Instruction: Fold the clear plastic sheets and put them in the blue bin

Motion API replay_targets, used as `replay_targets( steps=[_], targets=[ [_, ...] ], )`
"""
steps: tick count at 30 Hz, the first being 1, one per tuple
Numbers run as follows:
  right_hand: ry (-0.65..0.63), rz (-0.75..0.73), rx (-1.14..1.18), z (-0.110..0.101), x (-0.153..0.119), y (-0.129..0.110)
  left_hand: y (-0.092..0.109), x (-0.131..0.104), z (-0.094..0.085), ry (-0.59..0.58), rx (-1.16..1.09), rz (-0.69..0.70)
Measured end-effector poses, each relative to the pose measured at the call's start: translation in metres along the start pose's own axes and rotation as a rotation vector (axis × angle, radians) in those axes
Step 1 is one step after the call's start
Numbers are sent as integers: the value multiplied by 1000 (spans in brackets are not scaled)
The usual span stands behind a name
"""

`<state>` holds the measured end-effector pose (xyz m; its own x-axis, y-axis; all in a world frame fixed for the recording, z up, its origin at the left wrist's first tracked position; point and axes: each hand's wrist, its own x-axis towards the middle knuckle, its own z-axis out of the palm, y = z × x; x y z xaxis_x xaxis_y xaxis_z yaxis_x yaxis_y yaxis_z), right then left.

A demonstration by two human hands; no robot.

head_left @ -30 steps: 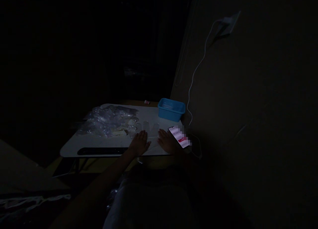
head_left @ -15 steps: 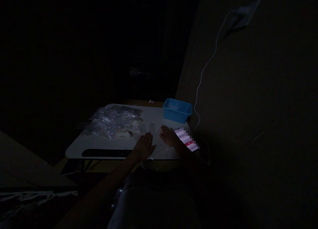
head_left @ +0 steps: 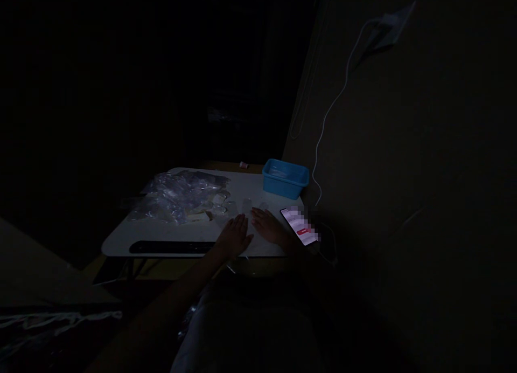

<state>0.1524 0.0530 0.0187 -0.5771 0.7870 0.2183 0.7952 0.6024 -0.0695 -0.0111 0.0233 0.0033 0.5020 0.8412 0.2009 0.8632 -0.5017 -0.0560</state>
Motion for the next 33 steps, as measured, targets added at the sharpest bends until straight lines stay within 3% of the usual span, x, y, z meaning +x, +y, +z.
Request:
replay_targets(
  steps=[5,11,20,26,30,33],
  targets=[
    [-36,-16,-26,10,12,0,9,1,1,8,-34,35],
    [-24,63,-104,12,25,13,10,0,12,50,-64,26],
    [20,182,-31,5,45,21,11,-1,4,3,-42,23],
    [240,247,146,-1,3,19,9,11,8,6,-57,-19],
    [189,193,120,0,-36,12,10,22,10,10,-64,-62],
    [113,179,57,4,-49,8,10,29,14,13,-94,-84]
  ],
)
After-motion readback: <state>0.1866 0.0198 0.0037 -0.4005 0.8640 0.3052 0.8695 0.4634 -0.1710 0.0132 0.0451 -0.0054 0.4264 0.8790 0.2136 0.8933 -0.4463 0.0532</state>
